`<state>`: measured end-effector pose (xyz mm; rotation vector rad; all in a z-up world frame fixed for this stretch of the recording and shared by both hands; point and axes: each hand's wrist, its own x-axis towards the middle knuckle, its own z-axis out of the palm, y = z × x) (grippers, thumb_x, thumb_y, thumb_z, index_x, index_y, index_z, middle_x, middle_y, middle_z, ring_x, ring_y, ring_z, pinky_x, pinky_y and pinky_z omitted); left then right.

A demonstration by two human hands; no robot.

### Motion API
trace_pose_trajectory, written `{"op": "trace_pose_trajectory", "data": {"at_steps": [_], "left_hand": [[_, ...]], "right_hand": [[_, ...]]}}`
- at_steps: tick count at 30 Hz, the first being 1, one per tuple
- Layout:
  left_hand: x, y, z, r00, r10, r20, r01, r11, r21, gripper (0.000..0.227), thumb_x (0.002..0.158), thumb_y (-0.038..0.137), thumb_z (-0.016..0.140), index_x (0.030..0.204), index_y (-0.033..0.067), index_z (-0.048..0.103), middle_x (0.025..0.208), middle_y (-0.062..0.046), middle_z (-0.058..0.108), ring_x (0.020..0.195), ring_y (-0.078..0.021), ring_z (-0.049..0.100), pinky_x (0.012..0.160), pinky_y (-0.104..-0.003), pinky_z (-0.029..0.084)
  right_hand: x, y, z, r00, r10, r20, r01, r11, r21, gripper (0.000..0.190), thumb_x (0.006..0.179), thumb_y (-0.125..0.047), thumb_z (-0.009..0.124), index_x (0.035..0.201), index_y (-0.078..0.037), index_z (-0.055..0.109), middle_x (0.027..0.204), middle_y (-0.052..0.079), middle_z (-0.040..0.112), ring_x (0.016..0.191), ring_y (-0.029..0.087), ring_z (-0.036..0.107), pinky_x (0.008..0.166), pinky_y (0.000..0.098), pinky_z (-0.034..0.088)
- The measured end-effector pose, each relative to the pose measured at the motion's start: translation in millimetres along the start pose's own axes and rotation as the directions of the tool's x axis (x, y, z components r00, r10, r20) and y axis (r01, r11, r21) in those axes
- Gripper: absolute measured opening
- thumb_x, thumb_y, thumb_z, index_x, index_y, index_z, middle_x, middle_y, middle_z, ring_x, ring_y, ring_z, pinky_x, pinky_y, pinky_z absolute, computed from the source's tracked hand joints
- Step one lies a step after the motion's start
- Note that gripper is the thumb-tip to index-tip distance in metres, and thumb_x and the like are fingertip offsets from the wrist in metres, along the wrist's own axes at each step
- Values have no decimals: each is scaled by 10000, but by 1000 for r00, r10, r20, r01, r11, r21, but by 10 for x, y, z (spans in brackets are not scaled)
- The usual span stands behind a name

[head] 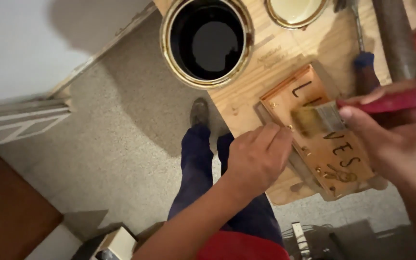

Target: Applying wood stain to a decorative wooden plaque using a paintbrush on a workbench.

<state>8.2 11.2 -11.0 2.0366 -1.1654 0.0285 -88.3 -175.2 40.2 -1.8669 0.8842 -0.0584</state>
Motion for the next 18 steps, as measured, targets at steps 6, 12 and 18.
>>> {"op": "trace_pose_trajectory", "data": {"at_steps": [6, 12, 18], "left_hand": [[2, -17, -7, 999, 43, -30, -42, 998, 42, 131, 980, -49, 687, 875, 29, 678, 814, -87, 600, 588, -181, 532, 506, -278, 400], [0, -17, -5, 999, 29, -32, -27, 998, 49, 112, 1004, -29, 658, 915, 33, 684, 809, -77, 606, 596, -179, 546, 510, -280, 396], [-38, -31, -9, 999, 47, -23, -45, 995, 87, 89, 996, -33, 676, 929, 22, 699, 827, -85, 588, 584, -174, 514, 509, -272, 368]], "right_hand": [[370, -10, 311, 922, -386, -37, 388, 919, 66, 140, 1115, 82, 738, 1147, 75, 602, 1074, 203, 699, 782, 192, 669, 653, 266, 544], [-5, -48, 295, 975, -126, -181, 135, 990, 39, 201, 1152, 151, 760, 1115, 66, 581, 1084, 194, 694, 871, 197, 721, 721, 174, 625], [8, -448, 444, 898, 305, -316, -317, 948, 14, 221, 1050, -5, 819, 1128, -76, 625, 1056, 56, 744, 880, 80, 753, 760, 94, 652]]}}
